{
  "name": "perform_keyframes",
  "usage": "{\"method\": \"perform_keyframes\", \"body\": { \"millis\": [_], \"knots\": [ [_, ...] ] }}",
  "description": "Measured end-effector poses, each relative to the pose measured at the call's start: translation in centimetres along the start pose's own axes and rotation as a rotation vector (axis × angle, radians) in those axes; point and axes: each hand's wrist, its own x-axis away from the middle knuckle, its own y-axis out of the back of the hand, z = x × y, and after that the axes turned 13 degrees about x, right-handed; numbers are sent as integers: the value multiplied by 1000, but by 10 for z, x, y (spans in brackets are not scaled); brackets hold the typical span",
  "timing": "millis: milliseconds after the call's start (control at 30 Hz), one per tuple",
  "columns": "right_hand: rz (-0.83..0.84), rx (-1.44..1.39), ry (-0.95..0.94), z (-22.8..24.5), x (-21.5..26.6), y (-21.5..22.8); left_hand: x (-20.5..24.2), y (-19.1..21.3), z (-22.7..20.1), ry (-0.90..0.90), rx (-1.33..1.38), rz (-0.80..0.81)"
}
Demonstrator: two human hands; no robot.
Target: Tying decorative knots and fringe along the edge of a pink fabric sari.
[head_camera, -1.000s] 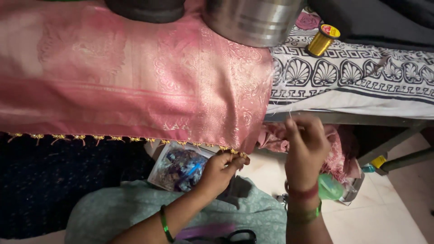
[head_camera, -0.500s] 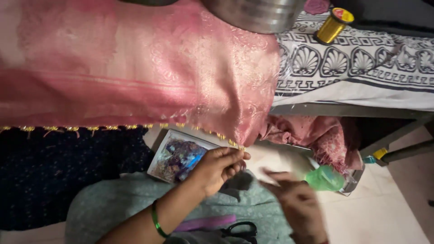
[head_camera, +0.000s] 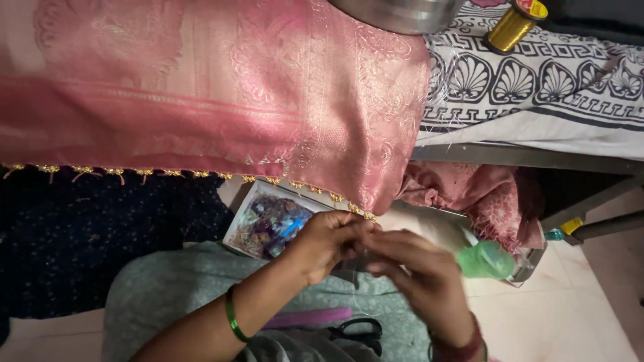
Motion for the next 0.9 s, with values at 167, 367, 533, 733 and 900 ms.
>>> {"method": "perform_keyframes", "body": {
  "millis": [167,367,533,733,900],
  "knots": [
    [98,308,91,7,-10,-21,-6,16,8,-103,115,111],
    [127,410,73,6,-2,-25,0,-2,-1,-61,37,-5],
    [121,370,21,-6,7,-22,-13,18,15,-93,-38,24],
    [26,-199,-307,-18,26,-32,4,4,-4,-85,4,48],
    [-46,-341,-501,-32,30,-57,2,-6,0,-76,3,4]
  ]
}}
